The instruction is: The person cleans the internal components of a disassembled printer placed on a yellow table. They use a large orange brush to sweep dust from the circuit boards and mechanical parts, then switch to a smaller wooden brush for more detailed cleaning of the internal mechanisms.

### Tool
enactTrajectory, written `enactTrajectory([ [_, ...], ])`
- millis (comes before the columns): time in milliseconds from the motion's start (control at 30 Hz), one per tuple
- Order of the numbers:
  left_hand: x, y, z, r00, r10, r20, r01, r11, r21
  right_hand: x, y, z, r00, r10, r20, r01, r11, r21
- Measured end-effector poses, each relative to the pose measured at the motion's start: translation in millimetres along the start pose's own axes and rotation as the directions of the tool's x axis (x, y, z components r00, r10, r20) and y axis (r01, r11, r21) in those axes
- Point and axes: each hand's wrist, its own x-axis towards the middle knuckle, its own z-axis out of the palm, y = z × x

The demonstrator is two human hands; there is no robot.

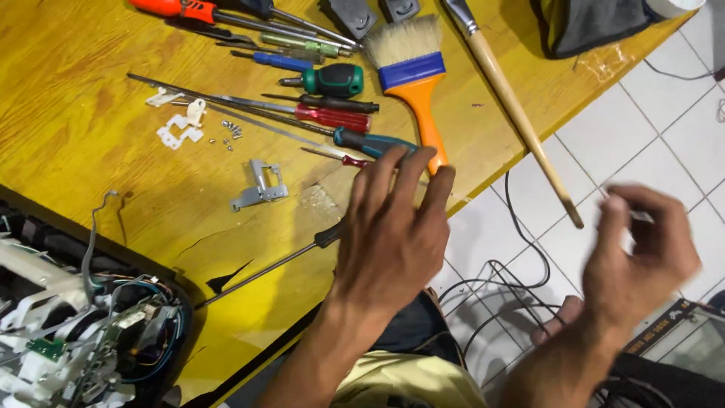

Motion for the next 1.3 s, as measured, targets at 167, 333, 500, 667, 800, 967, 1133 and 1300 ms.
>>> enactTrajectory([
  [167,16.6,-4.8,44.3,0.995,-0.092,0.025,0.085,0.976,0.202,-5.4,32.9,-24.4,0.989,0.129,0.078,-0.12,0.987,-0.102],
  [333,17.3,-4.8,62.6,0.984,-0.166,0.069,0.13,0.922,0.365,7.7,13.8,-20.4,0.898,0.262,0.354,-0.232,0.965,-0.124],
  [500,22.2,-8.8,65.5,0.98,-0.167,-0.111,0.197,0.91,0.365,-3.7,-9.5,-0.6,0.996,0.058,0.067,-0.065,0.992,0.108],
  [667,34.2,-18.9,56.9,0.95,-0.223,-0.217,0.278,0.92,0.275,29.5,-58.2,37.9,0.957,-0.243,0.157,0.213,0.959,0.185],
  [800,35.0,-16.9,18.3,0.933,-0.151,-0.325,0.226,0.952,0.205,66.5,-90.4,69.6,0.803,-0.485,0.347,0.414,0.872,0.26],
  [967,6.6,5.4,-38.1,0.928,-0.183,-0.324,0.21,0.976,0.051,82.9,-130.6,91.6,0.612,-0.718,0.331,0.658,0.695,0.289],
  [1133,-52.6,23.0,-104.4,0.9,-0.173,-0.4,0.195,0.981,0.016,79.4,-162.1,102.6,0.432,-0.857,0.281,0.786,0.51,0.349],
  [1300,-154.4,-14.4,-120.8,0.781,-0.406,-0.474,0.477,0.878,0.034,53.1,-196.0,112.5,0.772,-0.49,0.405,0.115,0.733,0.67],
])
